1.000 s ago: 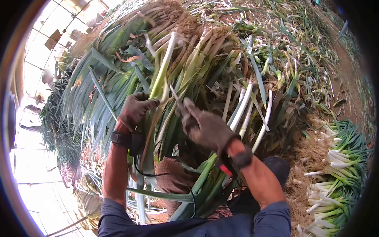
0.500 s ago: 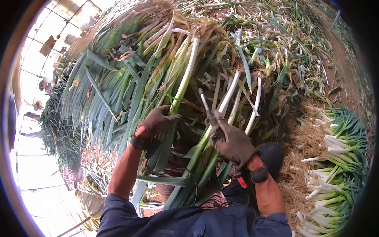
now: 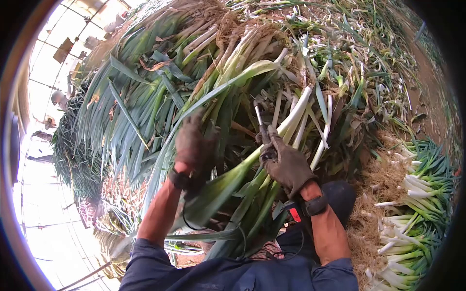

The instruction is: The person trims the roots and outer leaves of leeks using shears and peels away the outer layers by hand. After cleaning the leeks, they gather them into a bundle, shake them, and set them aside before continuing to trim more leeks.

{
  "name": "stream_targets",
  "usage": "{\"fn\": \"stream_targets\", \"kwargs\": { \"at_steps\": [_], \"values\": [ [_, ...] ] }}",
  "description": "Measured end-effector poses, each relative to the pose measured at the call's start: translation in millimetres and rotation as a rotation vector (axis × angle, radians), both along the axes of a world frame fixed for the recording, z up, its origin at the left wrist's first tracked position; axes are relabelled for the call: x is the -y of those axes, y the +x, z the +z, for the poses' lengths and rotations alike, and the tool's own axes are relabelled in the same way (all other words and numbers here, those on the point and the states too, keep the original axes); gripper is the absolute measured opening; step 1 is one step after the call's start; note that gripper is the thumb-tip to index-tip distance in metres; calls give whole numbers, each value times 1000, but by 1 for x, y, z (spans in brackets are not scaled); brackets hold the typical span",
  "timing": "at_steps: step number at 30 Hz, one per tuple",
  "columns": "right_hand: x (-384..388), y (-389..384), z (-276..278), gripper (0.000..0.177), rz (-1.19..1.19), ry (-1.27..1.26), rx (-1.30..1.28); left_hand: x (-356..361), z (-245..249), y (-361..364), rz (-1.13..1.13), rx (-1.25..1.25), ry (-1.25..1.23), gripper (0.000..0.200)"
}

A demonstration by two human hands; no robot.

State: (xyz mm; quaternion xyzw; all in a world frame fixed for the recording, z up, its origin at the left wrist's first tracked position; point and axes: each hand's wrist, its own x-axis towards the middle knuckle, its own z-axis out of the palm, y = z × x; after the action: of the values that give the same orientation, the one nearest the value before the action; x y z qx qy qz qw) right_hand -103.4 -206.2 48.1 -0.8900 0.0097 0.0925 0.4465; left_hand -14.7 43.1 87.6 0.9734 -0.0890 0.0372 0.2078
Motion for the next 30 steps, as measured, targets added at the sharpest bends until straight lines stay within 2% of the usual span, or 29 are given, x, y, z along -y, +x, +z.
{"fn": "stream_targets", "kwargs": {
  "at_steps": [2,3,5,6,7,9,10,11,13,14,15,16,18,19,20,21,25,26,29,30],
  "values": [
    [-5,0,-13,80,46,82,-23,-18,-8,27,218,67,91,55],
    [-7,0,-13,80,43,84,-25,-26,-10,37,216,65,93,55],
    [-12,-1,-5,80,45,25,-25,-42,-10,55,19,-139,145,52],
    [-15,0,-1,79,63,55,-41,-52,-25,71,45,-185,73,41],
    [-17,0,-4,79,64,58,-46,-48,-20,78,47,-190,76,41],
    [-19,1,-10,80,97,201,-156,-39,-11,85,-4,-270,565,29],
    [-18,2,-3,80,94,203,-156,-40,-14,87,-53,-258,557,20],
    [-14,4,11,80,100,144,-188,-34,3,87,-58,-257,559,20],
    [-10,3,13,79,100,88,-225,-29,35,87,83,-707,-109,24],
    [-8,0,7,80,117,156,-202,-38,32,97,-4,-694,-407,20],
    [-8,-3,1,81,136,224,-178,-55,38,111,-428,-482,-292,19],
    [-11,-5,-6,81,138,224,-179,-63,49,132,-701,-261,-154,19],
    [-16,-6,-18,79,119,403,-79,-60,77,170,-658,-161,-187,19],
    [-18,-5,-20,79,121,403,-79,-40,104,181,-853,376,-35,15],
    [-20,-4,-21,78,96,496,-83,-43,110,216,-751,700,184,17],
    [-22,-2,-21,77,71,587,-86,-35,116,226,-749,701,182,17],
    [-19,8,-8,78,-52,675,-103,33,184,225,-593,58,-1101,38],
    [-18,13,-7,79,-104,660,-89,32,175,227,-597,57,-1098,38],
    [-18,13,-16,82,-187,647,-113,15,98,222,-808,445,-566,19],
    [-22,11,-15,82,-52,634,-99,11,82,214,-860,568,-381,14]
  ]
}}
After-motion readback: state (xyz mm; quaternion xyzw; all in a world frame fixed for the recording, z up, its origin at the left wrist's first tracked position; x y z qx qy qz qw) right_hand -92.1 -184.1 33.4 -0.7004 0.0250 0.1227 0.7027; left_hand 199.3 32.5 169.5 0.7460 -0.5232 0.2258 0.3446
